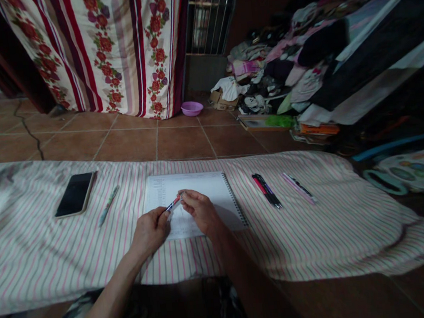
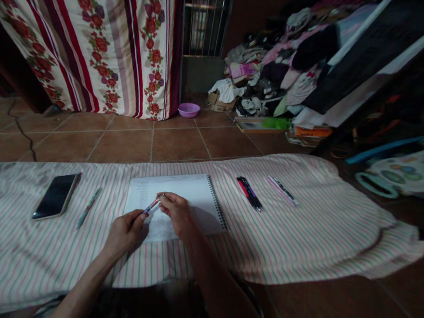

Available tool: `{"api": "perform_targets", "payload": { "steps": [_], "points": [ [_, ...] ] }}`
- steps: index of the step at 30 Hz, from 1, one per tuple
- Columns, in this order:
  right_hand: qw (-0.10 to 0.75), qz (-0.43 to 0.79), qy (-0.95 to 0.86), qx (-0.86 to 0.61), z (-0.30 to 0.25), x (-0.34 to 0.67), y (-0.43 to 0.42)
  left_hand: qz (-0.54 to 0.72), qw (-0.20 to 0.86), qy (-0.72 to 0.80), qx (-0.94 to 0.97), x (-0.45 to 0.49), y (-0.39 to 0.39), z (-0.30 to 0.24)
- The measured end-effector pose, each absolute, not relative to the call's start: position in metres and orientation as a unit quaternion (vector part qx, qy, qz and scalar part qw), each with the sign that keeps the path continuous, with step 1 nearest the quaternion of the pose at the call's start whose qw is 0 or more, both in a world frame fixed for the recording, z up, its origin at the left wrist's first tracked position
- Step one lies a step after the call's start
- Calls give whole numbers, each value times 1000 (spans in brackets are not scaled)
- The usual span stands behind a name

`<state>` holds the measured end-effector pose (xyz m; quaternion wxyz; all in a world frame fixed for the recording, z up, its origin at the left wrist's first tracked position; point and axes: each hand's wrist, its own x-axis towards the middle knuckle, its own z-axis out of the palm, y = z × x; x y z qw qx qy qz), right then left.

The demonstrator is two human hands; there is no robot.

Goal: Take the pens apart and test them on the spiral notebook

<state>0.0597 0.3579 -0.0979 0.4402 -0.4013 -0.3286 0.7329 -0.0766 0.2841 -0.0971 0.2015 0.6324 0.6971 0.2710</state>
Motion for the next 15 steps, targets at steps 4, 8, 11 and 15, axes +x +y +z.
{"api": "perform_targets", "payload": {
  "steps": [4, 8, 11, 15],
  "points": [
    [444, 749, -283, -403, -97, 58, 357, 254, 122, 694, 662, -77, 284, -101],
    [439, 723, -282, -454, -97, 59, 357, 240, 101, 689, 676, -76, 282, -105],
    [435, 699, -312, -474, -98, 60, 358, 233, 118, 694, 670, -75, 282, -104],
    [431, 683, -351, -474, -99, 61, 359, 229, 162, 706, 651, -74, 281, -98]
  ]
}}
